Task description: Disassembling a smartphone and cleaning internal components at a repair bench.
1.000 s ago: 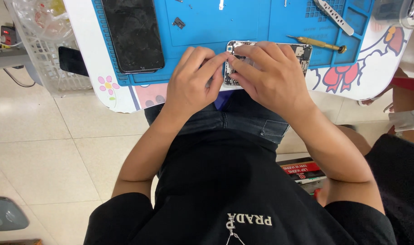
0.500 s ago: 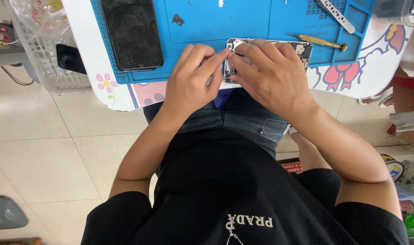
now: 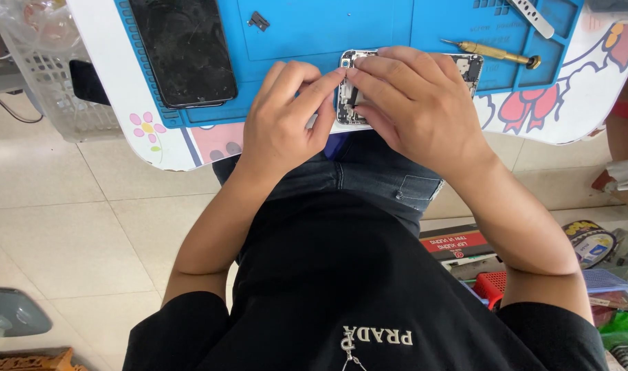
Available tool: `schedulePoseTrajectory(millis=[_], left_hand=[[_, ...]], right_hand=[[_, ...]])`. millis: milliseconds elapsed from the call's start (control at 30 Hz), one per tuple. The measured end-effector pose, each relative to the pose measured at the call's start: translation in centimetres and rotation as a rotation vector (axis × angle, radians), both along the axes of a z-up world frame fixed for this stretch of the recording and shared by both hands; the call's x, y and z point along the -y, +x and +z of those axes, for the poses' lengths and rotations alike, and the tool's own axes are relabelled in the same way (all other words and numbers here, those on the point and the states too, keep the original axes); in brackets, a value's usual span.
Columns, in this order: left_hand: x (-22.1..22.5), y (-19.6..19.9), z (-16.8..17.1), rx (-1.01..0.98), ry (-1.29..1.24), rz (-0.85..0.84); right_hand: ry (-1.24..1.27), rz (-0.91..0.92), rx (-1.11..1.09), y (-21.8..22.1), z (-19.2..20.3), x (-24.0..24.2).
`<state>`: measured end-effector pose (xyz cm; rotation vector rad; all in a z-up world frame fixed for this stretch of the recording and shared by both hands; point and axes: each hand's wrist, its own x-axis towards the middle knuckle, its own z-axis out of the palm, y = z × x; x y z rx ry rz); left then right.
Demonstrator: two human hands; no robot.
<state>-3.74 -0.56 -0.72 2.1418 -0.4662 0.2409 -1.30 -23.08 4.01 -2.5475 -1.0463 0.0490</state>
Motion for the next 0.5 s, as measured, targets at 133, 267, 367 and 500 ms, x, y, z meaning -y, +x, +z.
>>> schedulePoseTrajectory(millis=[133,267,367,500], left_hand=[[0.1,0.1,0.0,-0.006,0.001,-0.001],[0.1,0.0,0.1,-0.006,-0.005,0.013],[0.0,0.0,0.0,-0.02,-0.011,0.013],[0.0,-0.1,0.0,-0.034,-0.016,0.019]], right_hand=[[0.006,-0.005,0.005,0.1,0.1,-0.1],[0.001,-0.003,0.027,0.0,-0.1,-0.1],[-0.007,0.004,0.034,-0.2,-0.6,0.2],[0.011,0.023,0.076,0.4,0.3,-0.3]])
